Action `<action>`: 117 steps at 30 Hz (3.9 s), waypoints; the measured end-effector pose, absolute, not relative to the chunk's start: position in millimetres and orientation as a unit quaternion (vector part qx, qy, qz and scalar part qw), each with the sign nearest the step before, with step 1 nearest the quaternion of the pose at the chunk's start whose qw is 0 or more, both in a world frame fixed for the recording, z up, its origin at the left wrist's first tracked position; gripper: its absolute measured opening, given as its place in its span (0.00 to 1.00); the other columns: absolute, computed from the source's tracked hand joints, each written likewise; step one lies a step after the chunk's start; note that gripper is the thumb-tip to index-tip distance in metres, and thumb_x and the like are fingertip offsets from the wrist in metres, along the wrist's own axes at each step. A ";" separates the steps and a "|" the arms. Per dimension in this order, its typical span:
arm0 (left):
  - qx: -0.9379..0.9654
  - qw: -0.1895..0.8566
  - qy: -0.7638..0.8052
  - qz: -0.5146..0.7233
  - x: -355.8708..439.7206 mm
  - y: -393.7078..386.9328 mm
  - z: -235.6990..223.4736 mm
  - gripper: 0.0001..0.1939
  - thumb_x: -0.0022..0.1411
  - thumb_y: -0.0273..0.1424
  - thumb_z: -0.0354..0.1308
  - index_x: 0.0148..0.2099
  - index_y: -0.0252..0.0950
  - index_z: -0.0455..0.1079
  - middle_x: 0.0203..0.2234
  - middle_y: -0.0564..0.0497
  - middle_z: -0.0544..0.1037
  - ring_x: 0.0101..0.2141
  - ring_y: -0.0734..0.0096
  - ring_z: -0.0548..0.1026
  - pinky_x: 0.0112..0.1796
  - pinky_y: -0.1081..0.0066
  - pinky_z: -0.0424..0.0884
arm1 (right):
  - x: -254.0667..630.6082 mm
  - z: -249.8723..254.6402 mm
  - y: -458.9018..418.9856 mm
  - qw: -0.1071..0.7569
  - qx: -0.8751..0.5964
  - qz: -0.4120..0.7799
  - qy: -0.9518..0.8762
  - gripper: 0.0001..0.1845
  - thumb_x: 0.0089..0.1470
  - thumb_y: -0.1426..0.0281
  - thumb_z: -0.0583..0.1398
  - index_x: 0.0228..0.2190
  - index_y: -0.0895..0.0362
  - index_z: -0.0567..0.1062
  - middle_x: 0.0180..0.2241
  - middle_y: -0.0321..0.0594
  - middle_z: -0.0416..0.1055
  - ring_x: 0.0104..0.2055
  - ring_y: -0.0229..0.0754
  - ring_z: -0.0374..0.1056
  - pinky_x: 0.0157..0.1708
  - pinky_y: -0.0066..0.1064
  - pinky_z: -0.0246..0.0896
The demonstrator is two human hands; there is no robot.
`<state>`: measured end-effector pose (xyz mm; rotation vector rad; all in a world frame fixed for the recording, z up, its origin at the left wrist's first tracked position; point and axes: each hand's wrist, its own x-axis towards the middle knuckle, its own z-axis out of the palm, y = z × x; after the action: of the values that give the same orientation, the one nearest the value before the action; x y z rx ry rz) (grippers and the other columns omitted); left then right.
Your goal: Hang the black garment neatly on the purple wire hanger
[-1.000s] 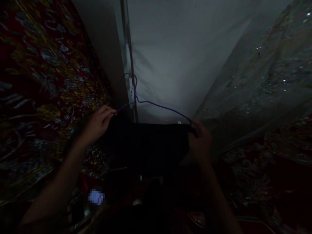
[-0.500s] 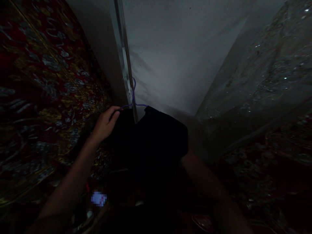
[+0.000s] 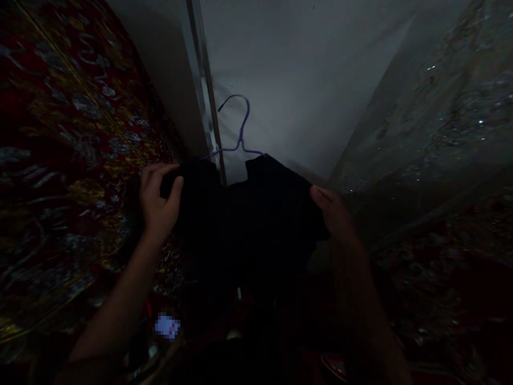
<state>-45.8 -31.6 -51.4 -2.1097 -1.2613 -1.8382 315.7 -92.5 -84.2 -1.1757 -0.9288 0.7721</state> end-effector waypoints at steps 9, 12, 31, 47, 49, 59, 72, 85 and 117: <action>-0.559 -0.657 -0.266 -0.431 -13.4 -100.1 -61.8 0.21 0.67 0.46 0.55 0.53 0.36 0.70 0.46 0.42 0.79 0.44 0.61 0.79 0.48 0.61 0.72 | 260.8 -82.3 -173.0 0.231 -0.332 0.535 -0.742 0.20 0.53 0.59 0.67 0.46 0.55 0.81 0.46 0.44 0.79 0.48 0.48 0.74 0.49 0.38 0.68; -0.572 -0.670 -0.345 -0.325 -26.8 -109.2 -80.5 0.21 0.64 0.46 0.58 0.50 0.35 0.71 0.32 0.49 0.78 0.27 0.72 0.75 0.33 0.68 0.72 | 244.3 -87.9 -167.8 0.126 -0.305 0.584 -0.742 0.28 0.58 0.60 0.64 0.57 0.55 0.73 0.51 0.48 0.76 0.52 0.47 0.72 0.51 0.38 0.67; -0.807 -0.182 -0.447 -0.340 16.1 11.4 50.6 0.17 0.67 0.29 0.52 0.27 0.30 0.73 0.14 0.52 0.70 0.20 0.73 0.68 0.29 0.72 0.67 | 156.1 -171.2 -108.5 0.378 -0.490 0.449 -0.645 0.30 0.64 0.48 0.50 0.29 0.57 0.78 0.24 0.39 0.74 0.30 0.40 0.72 0.35 0.30 0.62; -0.666 -0.053 -0.432 -0.606 -27.3 -89.6 -196.1 0.07 0.65 0.29 0.51 0.44 0.39 0.68 0.39 0.46 0.73 0.43 0.61 0.72 0.46 0.60 0.69 | 140.2 -273.4 -100.2 0.411 -0.592 0.530 -0.446 0.33 0.56 0.42 0.52 0.22 0.58 0.73 0.17 0.39 0.69 0.18 0.37 0.63 0.22 0.29 0.58; -0.667 -0.149 -0.483 -0.547 -14.4 -110.2 -250.8 0.10 0.62 0.27 0.51 0.46 0.38 0.68 0.40 0.45 0.73 0.43 0.61 0.73 0.45 0.61 0.71 | 138.6 -269.8 -108.5 0.460 -0.568 0.533 -0.426 0.34 0.49 0.37 0.56 0.18 0.56 0.71 0.16 0.39 0.67 0.18 0.37 0.63 0.22 0.30 0.58; -0.683 -0.279 -0.472 -0.482 14.9 -109.9 -280.9 0.08 0.65 0.31 0.51 0.33 0.37 0.67 0.28 0.51 0.73 0.31 0.68 0.73 0.34 0.70 0.68 | 135.0 -256.2 -126.4 0.495 -0.521 0.472 -0.511 0.29 0.55 0.43 0.57 0.20 0.54 0.68 0.19 0.35 0.66 0.22 0.38 0.62 0.25 0.29 0.58; -0.648 -0.289 -0.460 -0.534 14.0 -126.3 -272.8 0.11 0.65 0.30 0.55 0.42 0.36 0.78 0.32 0.47 0.77 0.35 0.66 0.75 0.37 0.69 0.71 | 139.4 -247.0 -133.4 0.433 -0.576 0.355 -0.595 0.14 0.61 0.58 0.54 0.29 0.53 0.67 0.22 0.32 0.66 0.25 0.39 0.65 0.29 0.29 0.56; -0.638 -0.297 -0.484 -0.521 18.3 -143.8 -274.2 0.10 0.66 0.27 0.54 0.44 0.38 0.76 0.37 0.46 0.79 0.39 0.63 0.77 0.41 0.66 0.72 | 137.1 -250.7 -137.5 0.462 -0.587 0.352 -0.565 0.14 0.55 0.57 0.58 0.28 0.54 0.70 0.24 0.36 0.69 0.27 0.40 0.66 0.29 0.30 0.59; -0.787 -0.063 -0.321 -0.524 -24.8 -79.1 -84.4 0.10 0.70 0.30 0.53 0.48 0.37 0.74 0.38 0.48 0.79 0.40 0.68 0.76 0.43 0.68 0.71 | 132.4 -81.6 -95.8 0.562 -0.411 0.333 -0.636 0.15 0.57 0.60 0.60 0.25 0.57 0.72 0.15 0.31 0.64 0.18 0.33 0.60 0.20 0.25 0.53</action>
<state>-24.8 -79.1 -84.4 -2.5751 -1.0493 -1.7156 132.4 -95.8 -81.6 -0.9668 -1.4975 0.7831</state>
